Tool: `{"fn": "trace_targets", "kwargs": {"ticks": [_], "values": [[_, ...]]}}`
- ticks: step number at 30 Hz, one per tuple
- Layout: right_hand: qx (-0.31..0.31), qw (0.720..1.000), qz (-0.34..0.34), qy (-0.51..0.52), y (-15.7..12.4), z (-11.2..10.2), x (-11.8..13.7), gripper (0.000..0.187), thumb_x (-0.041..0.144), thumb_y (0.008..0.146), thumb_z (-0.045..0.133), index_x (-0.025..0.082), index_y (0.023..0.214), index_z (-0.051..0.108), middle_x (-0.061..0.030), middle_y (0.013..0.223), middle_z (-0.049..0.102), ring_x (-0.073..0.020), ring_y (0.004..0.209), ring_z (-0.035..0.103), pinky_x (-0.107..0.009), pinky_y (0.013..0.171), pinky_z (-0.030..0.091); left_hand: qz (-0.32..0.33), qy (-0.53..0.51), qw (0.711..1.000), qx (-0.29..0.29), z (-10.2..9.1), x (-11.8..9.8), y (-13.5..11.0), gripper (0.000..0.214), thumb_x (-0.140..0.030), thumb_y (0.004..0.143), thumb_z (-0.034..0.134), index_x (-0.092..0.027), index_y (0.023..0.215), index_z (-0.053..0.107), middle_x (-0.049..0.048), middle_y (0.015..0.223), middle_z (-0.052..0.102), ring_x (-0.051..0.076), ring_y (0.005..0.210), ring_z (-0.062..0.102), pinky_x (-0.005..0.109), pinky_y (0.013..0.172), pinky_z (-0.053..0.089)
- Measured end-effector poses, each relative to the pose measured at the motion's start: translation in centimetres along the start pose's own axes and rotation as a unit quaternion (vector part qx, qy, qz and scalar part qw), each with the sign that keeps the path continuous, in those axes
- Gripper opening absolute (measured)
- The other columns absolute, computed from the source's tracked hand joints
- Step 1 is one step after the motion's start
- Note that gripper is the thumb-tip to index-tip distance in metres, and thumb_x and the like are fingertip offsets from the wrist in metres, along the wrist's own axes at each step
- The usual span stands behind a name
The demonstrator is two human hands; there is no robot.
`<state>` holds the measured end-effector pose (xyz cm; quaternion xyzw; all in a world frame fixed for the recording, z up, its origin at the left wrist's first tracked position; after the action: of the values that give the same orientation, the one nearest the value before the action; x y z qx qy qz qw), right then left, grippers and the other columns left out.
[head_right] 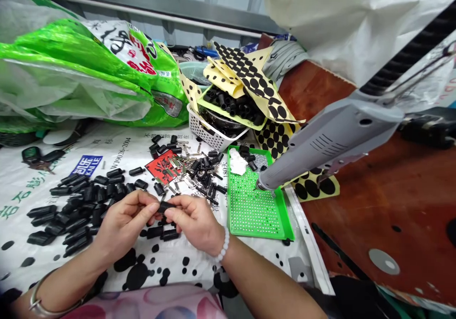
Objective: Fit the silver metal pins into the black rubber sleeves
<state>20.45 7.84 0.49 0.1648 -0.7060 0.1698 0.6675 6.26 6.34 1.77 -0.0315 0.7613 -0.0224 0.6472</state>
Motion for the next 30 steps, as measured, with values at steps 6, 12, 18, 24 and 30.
{"fn": "trace_targets", "kwargs": {"ticks": [6, 12, 18, 24, 30], "values": [[-0.007, 0.949, -0.126, -0.29, -0.6, 0.6, 1.8, 0.025, 0.031, 0.084, 0.059, 0.015, 0.101, 0.064, -0.0036, 0.077, 0.06, -0.0137, 0.07, 0.055, -0.027, 0.066, 0.046, -0.033, 0.039, 0.998, 0.037, -1.2, 0.9, -0.4, 0.022, -0.039, 0.075, 0.061, -0.018, 0.068, 0.057, -0.0012, 0.055, 0.058, 0.012, 0.051, 0.053, 0.021, 0.05, 0.044], [-0.166, 0.871, -0.173, -0.428, -0.5, -4.0, 3.6, 0.028, 0.028, 0.09, 0.047, 0.013, 0.109, 0.06, -0.0101, 0.095, 0.064, -0.02, 0.087, 0.056, -0.036, 0.077, 0.045, -0.056, 0.169, 0.982, 0.066, -4.6, 0.7, -1.1, 0.031, -0.05, 0.072, 0.059, -0.02, 0.065, 0.054, -0.0022, 0.054, 0.052, 0.013, 0.05, 0.049, 0.022, 0.047, 0.043], [-0.174, 0.708, -0.073, -0.681, 0.0, -6.9, 2.2, 0.018, 0.008, 0.078, 0.05, 0.014, 0.075, 0.067, -0.011, 0.091, 0.065, -0.0298, 0.103, 0.05, -0.056, 0.101, 0.018, -0.043, 0.353, 0.927, 0.117, -6.2, 2.0, -0.9, 0.034, -0.054, 0.08, 0.046, -0.021, 0.073, 0.053, -0.0028, 0.058, 0.051, 0.014, 0.053, 0.047, 0.024, 0.05, 0.038], [-0.15, 0.66, -0.061, -0.734, 0.4, -6.5, 1.2, 0.026, 0.001, 0.074, 0.046, 0.016, 0.064, 0.064, -0.0087, 0.071, 0.06, -0.0293, 0.099, 0.049, -0.056, 0.101, 0.016, -0.034, 0.433, 0.895, 0.1, -6.2, 1.6, -0.6, 0.031, -0.048, 0.084, 0.042, -0.023, 0.09, 0.059, 0.002, 0.083, 0.068, 0.019, 0.073, 0.061, 0.027, 0.066, 0.043], [-0.179, 0.671, -0.081, -0.715, 0.6, -6.7, 0.9, 0.027, -0.001, 0.072, 0.046, 0.017, 0.059, 0.063, -0.008, 0.068, 0.06, -0.0301, 0.1, 0.05, -0.057, 0.102, 0.016, -0.005, 0.463, 0.881, 0.095, -7.1, -0.4, 1.1, 0.034, -0.051, 0.084, 0.041, -0.025, 0.088, 0.061, 0.0004, 0.078, 0.069, 0.017, 0.065, 0.062, 0.024, 0.058, 0.042]]}}
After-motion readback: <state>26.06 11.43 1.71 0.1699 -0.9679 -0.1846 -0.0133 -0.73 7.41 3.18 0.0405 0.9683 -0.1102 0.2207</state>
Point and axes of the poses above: each hand's wrist, its own y-axis towards the middle knuckle, its own z-axis out of the palm, x = y × z, the point moved 5 cm from there along y, towards the middle knuckle
